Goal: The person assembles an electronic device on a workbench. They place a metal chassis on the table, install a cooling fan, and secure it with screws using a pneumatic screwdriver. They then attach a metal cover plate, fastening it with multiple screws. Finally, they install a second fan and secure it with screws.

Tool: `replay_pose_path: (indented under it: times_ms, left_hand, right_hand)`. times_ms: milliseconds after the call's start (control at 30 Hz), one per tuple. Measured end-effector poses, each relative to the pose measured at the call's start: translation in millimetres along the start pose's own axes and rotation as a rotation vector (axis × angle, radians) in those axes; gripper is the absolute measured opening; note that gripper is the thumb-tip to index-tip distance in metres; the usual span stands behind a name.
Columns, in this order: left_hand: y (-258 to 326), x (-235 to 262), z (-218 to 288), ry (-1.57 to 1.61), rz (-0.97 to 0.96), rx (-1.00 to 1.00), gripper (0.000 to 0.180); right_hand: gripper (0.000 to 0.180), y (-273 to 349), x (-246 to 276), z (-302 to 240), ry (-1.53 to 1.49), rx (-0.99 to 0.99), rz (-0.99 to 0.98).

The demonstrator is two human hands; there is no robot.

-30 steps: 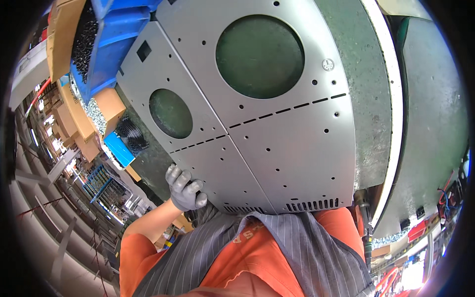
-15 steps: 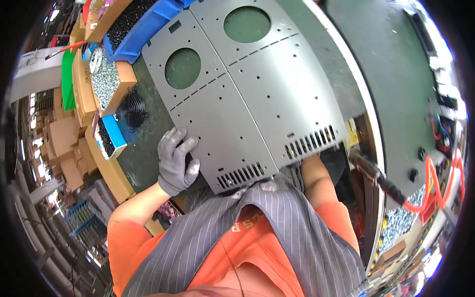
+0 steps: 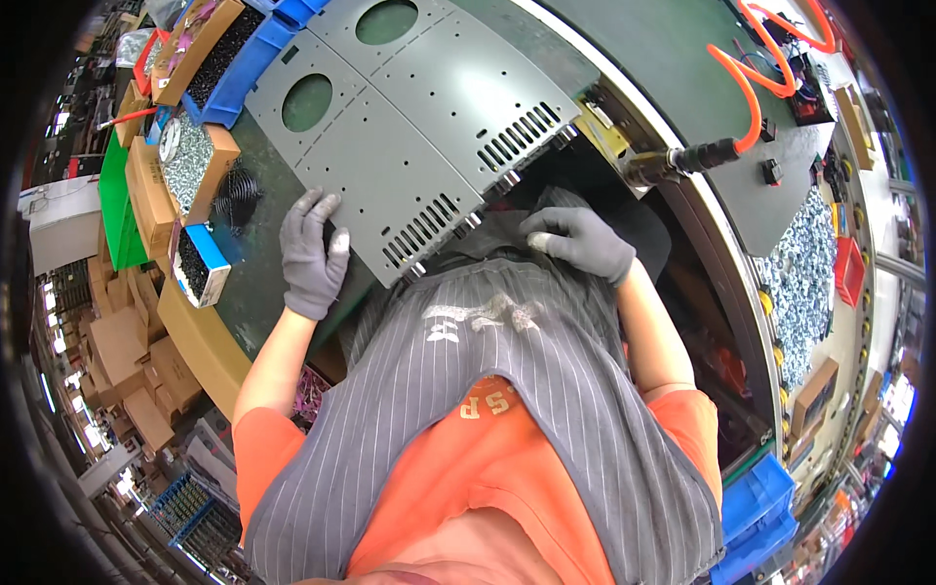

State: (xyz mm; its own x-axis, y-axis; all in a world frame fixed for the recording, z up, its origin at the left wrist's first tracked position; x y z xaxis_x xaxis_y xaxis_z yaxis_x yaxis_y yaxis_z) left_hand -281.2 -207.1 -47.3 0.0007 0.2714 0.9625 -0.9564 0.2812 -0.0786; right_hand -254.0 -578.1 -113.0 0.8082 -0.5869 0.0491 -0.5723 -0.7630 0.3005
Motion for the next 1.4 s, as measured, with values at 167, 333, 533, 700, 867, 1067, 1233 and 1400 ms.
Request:
replay_pose_path:
  times_ms: [167,333,533,700,867,1067,1233,1400]
  left_hand:
    - [11.8,-6.8,24.0,0.03,-0.052,0.027,0.079]
    - [27.8,-21.9,72.1,-0.178,-0.14,0.073,0.093]
    - [18.5,-29.6,77.2,-0.198,-0.076,0.144,0.09]
    - [15.1,-28.5,76.8,-0.161,-0.075,0.121,0.091]
    - [19.6,-19.9,74.3,-0.143,-0.112,0.126,0.092]
    - [12.8,7.6,59.8,-0.038,-0.188,0.093,0.092]
    - [-12.7,20.9,25.8,-0.035,-0.079,0.059,0.071]
    - [-17.1,-7.8,17.0,0.041,-0.024,0.022,0.063]
  right_hand:
    - [0.021,4.4,25.1,-90.0,0.414,0.31,0.522]
    - [0.056,-61.6,64.7,-80.5,0.957,0.107,0.772]
    - [0.06,-79.6,65.7,-82.7,1.125,-0.04,0.785]
    - [0.055,-78.7,62.5,-87.0,1.125,-0.024,0.818]
    - [0.053,-78.3,44.8,-95.9,1.07,-0.125,0.838]
    - [0.056,-88.0,51.4,-134.5,1.162,-0.41,0.622]
    - [0.06,-167.2,76.1,-198.4,1.115,0.075,0.573]
    - [0.055,-295.8,99.8,-252.5,1.153,0.284,0.56]
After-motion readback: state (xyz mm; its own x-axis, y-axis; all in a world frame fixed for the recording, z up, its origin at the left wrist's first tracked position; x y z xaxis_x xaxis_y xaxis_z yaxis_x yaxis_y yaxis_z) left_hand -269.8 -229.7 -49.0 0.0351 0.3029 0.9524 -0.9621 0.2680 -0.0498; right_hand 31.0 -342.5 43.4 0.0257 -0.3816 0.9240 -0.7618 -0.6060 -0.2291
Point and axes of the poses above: each hand's wrist, its own y-axis away from the middle knuckle, its own x-axis out of the back of the hand, z = x × y, the point moved 2 cm from there along -y, towards the middle knuckle, and after that the axes turned 14 degrees about -z, right-handed, at the moved point
